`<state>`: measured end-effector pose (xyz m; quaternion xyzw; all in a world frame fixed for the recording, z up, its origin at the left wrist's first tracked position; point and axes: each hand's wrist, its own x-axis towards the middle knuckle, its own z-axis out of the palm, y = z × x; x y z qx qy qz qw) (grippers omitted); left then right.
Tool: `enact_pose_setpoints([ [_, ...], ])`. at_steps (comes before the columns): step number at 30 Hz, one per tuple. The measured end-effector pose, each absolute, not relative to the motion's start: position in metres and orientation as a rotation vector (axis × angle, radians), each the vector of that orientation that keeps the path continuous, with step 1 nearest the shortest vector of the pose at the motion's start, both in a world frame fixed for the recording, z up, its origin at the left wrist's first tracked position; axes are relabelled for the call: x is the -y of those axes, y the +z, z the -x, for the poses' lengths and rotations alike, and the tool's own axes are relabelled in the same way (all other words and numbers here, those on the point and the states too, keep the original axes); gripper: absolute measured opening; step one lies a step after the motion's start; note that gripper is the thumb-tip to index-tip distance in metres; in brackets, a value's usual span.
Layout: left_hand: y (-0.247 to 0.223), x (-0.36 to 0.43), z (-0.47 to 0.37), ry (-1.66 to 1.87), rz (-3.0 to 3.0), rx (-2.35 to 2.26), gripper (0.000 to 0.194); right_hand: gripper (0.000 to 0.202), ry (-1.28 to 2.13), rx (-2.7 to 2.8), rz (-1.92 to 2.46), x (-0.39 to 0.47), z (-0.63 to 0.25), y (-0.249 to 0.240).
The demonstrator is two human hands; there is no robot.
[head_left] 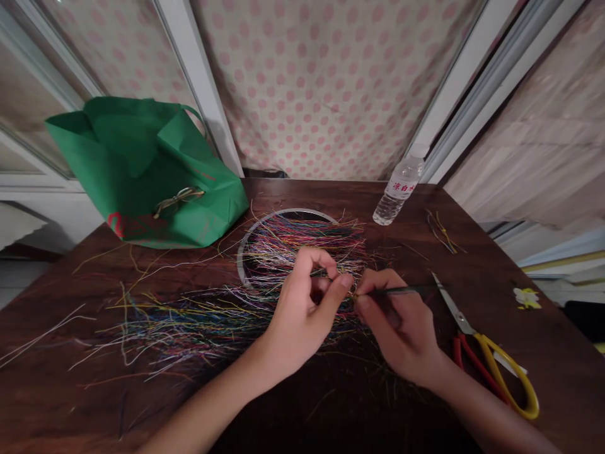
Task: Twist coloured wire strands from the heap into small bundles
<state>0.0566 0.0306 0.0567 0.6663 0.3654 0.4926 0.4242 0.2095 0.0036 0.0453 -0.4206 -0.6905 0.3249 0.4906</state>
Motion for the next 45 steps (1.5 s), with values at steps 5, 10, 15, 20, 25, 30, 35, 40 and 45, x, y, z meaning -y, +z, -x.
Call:
enact_pose_setpoints([
  [5,0.051,-0.027,-0.056,1.485,-2.276,-0.765,0.021,0.004,1.109,1.34,0.99,-0.004,-0.208,0.051],
  [10,0.048,-0.023,-0.058,1.499,-2.456,-0.87,0.025,0.006,1.001,1.387,1.026,0.0,-0.208,0.052],
  [15,0.058,-0.021,-0.056,1.292,-2.348,-0.829,0.014,0.014,0.649,1.644,1.035,0.002,-0.213,0.054],
  [20,0.071,-0.02,-0.049,0.934,-2.153,-0.774,0.016,0.016,0.646,1.731,1.014,0.003,-0.217,0.06],
  [25,0.07,-0.022,-0.047,0.963,-2.172,-0.762,0.012,0.013,0.785,1.713,1.033,0.003,-0.218,0.063],
  [30,0.071,-0.025,-0.045,1.095,-2.18,-0.653,0.006,0.012,0.78,1.733,1.018,0.003,-0.218,0.063],
  [35,0.073,-0.025,-0.05,1.132,-2.002,-0.682,0.024,0.017,0.589,1.831,0.996,0.006,-0.211,0.056],
  [40,0.065,-0.026,-0.055,1.039,-1.812,-0.762,0.029,0.026,0.373,1.881,1.009,0.007,-0.206,0.048],
  [45,0.054,-0.025,-0.056,1.406,-2.018,-0.874,0.022,0.014,0.484,1.627,1.117,0.003,-0.206,0.052],
])
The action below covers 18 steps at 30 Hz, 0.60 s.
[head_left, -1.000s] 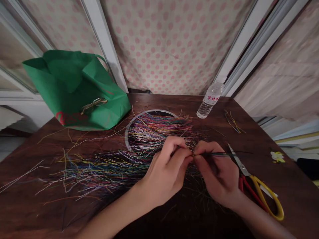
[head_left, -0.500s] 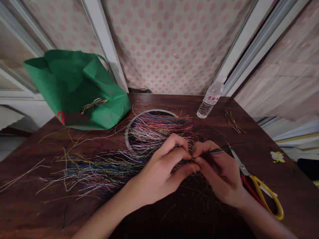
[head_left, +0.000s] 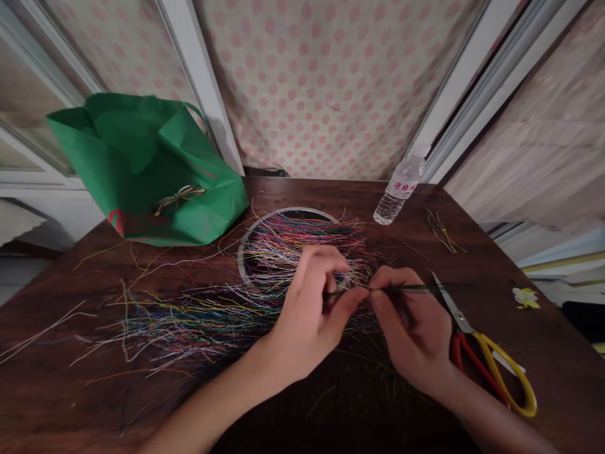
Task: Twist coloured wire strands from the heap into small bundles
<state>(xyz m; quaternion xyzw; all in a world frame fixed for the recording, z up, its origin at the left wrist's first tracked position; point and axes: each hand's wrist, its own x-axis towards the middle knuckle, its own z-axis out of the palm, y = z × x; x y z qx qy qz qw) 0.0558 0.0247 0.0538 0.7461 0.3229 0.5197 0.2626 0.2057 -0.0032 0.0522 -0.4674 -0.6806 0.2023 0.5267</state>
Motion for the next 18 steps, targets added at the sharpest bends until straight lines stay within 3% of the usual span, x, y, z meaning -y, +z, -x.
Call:
enact_pose_setpoints([
  [4,0.048,-0.023,-0.057,1.591,-2.399,-0.835,0.025,0.01,0.638,1.519,1.145,0.003,-0.206,0.057],
  [9,0.045,-0.021,-0.055,1.62,-2.532,-0.879,0.029,0.011,0.583,1.544,1.166,0.006,-0.204,0.058],
  [18,0.058,-0.018,-0.055,1.427,-2.533,-0.945,0.02,0.018,0.449,1.701,1.081,0.006,-0.207,0.054],
])
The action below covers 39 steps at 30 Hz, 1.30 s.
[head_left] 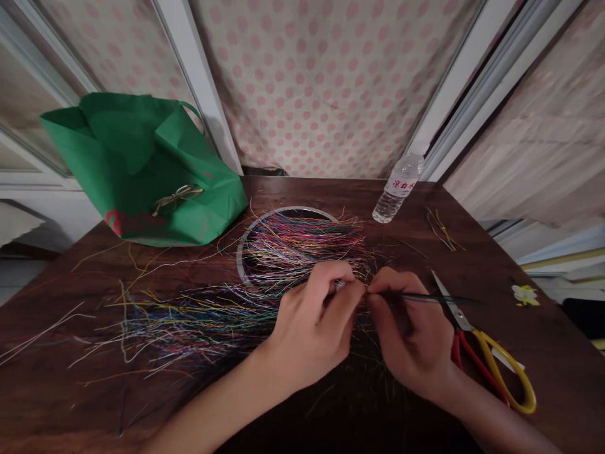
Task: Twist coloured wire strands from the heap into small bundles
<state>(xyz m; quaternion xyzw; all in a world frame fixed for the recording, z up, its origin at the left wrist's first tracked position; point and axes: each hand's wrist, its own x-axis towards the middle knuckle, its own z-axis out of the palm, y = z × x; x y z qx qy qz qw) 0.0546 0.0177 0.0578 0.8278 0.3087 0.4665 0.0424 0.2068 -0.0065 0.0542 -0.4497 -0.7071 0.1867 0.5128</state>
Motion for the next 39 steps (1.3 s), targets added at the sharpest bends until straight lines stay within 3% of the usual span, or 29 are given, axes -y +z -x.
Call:
enact_pose_setpoints([
  [5,0.071,-0.018,-0.048,0.991,-2.209,-0.88,0.014,0.018,0.447,1.859,1.068,0.006,-0.212,0.062],
  [10,0.072,-0.02,-0.048,0.889,-2.135,-0.827,0.02,0.012,0.584,1.865,1.149,0.008,-0.215,0.07],
  [18,0.073,-0.024,-0.045,1.061,-2.193,-0.713,0.003,0.013,0.602,1.84,1.113,0.005,-0.218,0.067],
  [25,0.072,-0.026,-0.053,1.067,-1.938,-0.727,0.031,0.024,0.321,1.957,1.061,0.014,-0.209,0.055],
  [29,0.064,-0.025,-0.054,1.244,-1.943,-0.816,0.005,0.02,0.314,1.843,1.089,0.012,-0.207,0.055],
  [39,0.046,-0.02,-0.054,1.539,-2.532,-0.842,0.032,0.011,0.497,1.619,1.261,0.008,-0.208,0.07],
])
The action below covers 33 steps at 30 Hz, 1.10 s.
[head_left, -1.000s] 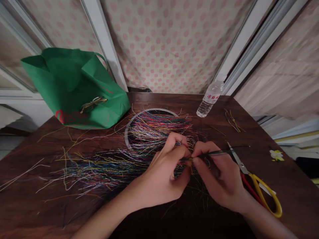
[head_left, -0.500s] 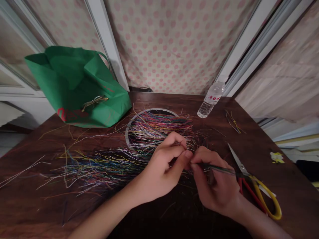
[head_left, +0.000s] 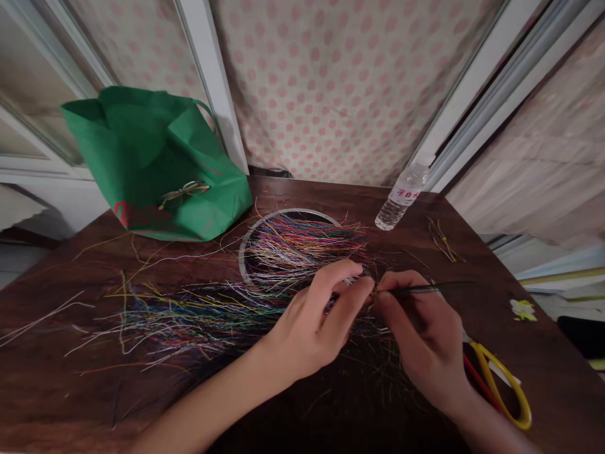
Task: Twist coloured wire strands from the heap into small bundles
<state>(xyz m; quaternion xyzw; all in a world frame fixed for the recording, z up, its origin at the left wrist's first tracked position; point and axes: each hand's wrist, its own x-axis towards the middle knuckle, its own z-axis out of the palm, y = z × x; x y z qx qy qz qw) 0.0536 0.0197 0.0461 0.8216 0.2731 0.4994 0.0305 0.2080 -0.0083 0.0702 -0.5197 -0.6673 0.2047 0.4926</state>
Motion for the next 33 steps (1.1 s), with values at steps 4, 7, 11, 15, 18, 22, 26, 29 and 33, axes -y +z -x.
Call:
enact_pose_setpoints([
  [4,0.045,-0.019,-0.054,1.53,-2.571,-0.813,0.032,0.011,0.518,1.61,1.233,0.01,-0.207,0.067],
  [7,0.048,-0.019,-0.056,1.542,-2.441,-0.796,0.029,0.014,0.426,1.653,1.182,0.01,-0.208,0.064],
  [11,0.059,-0.02,-0.056,1.37,-2.217,-0.702,0.016,0.02,0.379,1.761,1.059,0.007,-0.211,0.061],
  [15,0.071,-0.02,-0.052,1.074,-2.009,-0.705,0.011,0.02,0.436,1.82,1.013,0.003,-0.213,0.062],
  [18,0.073,-0.02,-0.051,0.977,-1.965,-0.665,0.016,0.017,0.497,1.809,1.046,0.004,-0.214,0.064],
  [22,0.07,-0.024,-0.049,1.074,-2.083,-0.629,0.016,0.015,0.53,1.796,1.073,0.005,-0.215,0.068],
  [26,0.068,-0.027,-0.046,1.129,-2.184,-0.592,0.009,0.015,0.531,1.803,1.082,0.006,-0.216,0.069],
  [29,0.068,-0.028,-0.046,1.141,-2.212,-0.571,0.008,0.016,0.483,1.817,1.089,0.007,-0.216,0.068],
  [33,0.071,-0.026,-0.046,1.149,-2.15,-0.571,0.01,0.017,0.447,1.831,1.056,0.007,-0.214,0.066],
])
